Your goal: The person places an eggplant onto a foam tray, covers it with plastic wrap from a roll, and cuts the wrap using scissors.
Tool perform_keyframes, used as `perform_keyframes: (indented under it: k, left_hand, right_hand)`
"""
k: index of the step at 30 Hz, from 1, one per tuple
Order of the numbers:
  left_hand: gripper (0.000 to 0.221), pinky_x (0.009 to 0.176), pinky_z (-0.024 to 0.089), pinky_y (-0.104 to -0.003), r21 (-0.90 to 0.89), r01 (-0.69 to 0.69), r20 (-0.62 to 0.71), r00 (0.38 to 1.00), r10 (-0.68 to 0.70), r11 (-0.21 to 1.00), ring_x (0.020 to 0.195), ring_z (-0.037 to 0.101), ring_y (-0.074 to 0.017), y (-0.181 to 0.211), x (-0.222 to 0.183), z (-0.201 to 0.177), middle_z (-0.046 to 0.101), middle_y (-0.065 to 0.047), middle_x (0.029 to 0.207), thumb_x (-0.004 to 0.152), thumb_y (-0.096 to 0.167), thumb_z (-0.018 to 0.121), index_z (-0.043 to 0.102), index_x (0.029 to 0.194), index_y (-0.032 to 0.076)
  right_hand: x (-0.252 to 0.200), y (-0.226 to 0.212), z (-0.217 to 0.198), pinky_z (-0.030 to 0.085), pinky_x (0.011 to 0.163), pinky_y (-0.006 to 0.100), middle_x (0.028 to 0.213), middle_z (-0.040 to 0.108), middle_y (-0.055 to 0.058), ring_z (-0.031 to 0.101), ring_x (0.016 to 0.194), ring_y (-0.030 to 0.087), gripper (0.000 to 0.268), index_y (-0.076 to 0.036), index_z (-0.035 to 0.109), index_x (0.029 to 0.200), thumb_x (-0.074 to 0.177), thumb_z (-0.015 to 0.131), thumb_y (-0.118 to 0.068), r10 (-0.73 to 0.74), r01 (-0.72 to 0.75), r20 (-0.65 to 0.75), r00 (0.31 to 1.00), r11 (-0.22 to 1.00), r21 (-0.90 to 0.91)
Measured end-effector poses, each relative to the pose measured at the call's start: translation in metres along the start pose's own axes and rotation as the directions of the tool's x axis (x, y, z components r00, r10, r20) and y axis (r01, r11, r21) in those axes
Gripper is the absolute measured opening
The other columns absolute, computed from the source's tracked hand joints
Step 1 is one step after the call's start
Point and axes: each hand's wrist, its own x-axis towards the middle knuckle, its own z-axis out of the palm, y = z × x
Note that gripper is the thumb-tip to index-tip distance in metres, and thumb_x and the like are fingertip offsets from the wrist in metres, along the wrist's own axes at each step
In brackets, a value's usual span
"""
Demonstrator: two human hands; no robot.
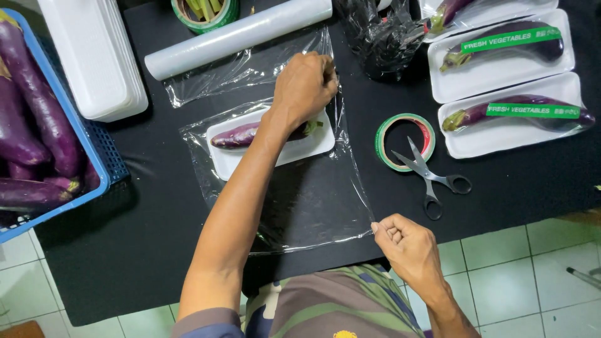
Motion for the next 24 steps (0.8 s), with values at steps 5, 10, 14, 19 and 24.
perform_keyframes:
  k: [5,10,14,19,24]
  left_hand:
    - [0.011,0.057,0.050,-0.050,-0.002,0.014,-0.041,0.999,-0.014,1.000,0.073,0.066,-0.0343,0.001,-0.001,0.001,0.072,-0.009,0.078,0.085,0.010,0.061,0.065,0.075,0.010]
    - [0.007,0.062,0.052,-0.049,-0.052,0.006,-0.036,0.999,-0.008,0.999,0.079,0.067,-0.0310,0.012,-0.010,-0.021,0.073,-0.006,0.085,0.088,0.013,0.062,0.068,0.084,0.011]
    - [0.019,0.072,0.048,-0.040,-0.179,-0.135,-0.175,0.979,0.103,0.975,0.086,0.061,-0.0229,0.024,-0.056,-0.086,0.067,-0.004,0.095,0.097,0.025,0.063,0.065,0.111,0.012]
    - [0.018,0.077,0.048,-0.033,-0.131,-0.047,-0.464,0.886,-0.020,0.990,0.087,0.062,-0.0183,-0.020,-0.153,-0.148,0.070,-0.007,0.104,0.104,0.010,0.055,0.070,0.113,0.004]
    - [0.018,0.079,0.049,-0.039,-0.089,0.373,-0.525,0.770,-0.362,0.924,0.086,0.066,-0.0230,-0.046,-0.232,-0.121,0.070,-0.004,0.099,0.099,0.011,0.056,0.071,0.108,0.010]
  right_hand:
    - [-0.007,0.025,0.012,0.039,0.057,0.030,0.060,0.051,-0.005,0.043,0.059,0.010,0.024,-0.014,0.071,0.072,0.090,0.075,-0.029,-0.120,0.118,-0.060,0.991,0.993,-0.029]
    - [-0.012,0.005,0.005,0.042,0.064,0.035,0.067,0.061,-0.005,0.052,0.063,0.017,0.023,-0.020,0.066,0.072,0.089,0.074,-0.034,-0.101,0.087,-0.054,0.993,0.970,-0.226]
    - [-0.014,0.002,-0.016,0.040,0.069,0.036,0.073,0.062,-0.002,0.055,0.071,0.019,0.030,-0.019,0.071,0.082,0.096,0.063,-0.044,0.092,-0.075,0.041,0.995,0.952,-0.298]
    - [0.002,-0.018,-0.017,0.043,0.069,0.034,0.072,0.065,0.001,0.055,0.067,0.017,0.015,-0.012,0.078,0.094,0.095,0.069,-0.024,-0.251,0.231,-0.095,0.963,0.956,-0.181]
    - [0.035,-0.081,0.003,0.050,0.074,0.033,0.096,0.071,0.009,0.063,0.078,0.019,0.014,-0.004,0.077,0.109,0.099,0.068,-0.007,-0.602,0.568,-0.198,0.774,0.798,-0.202]
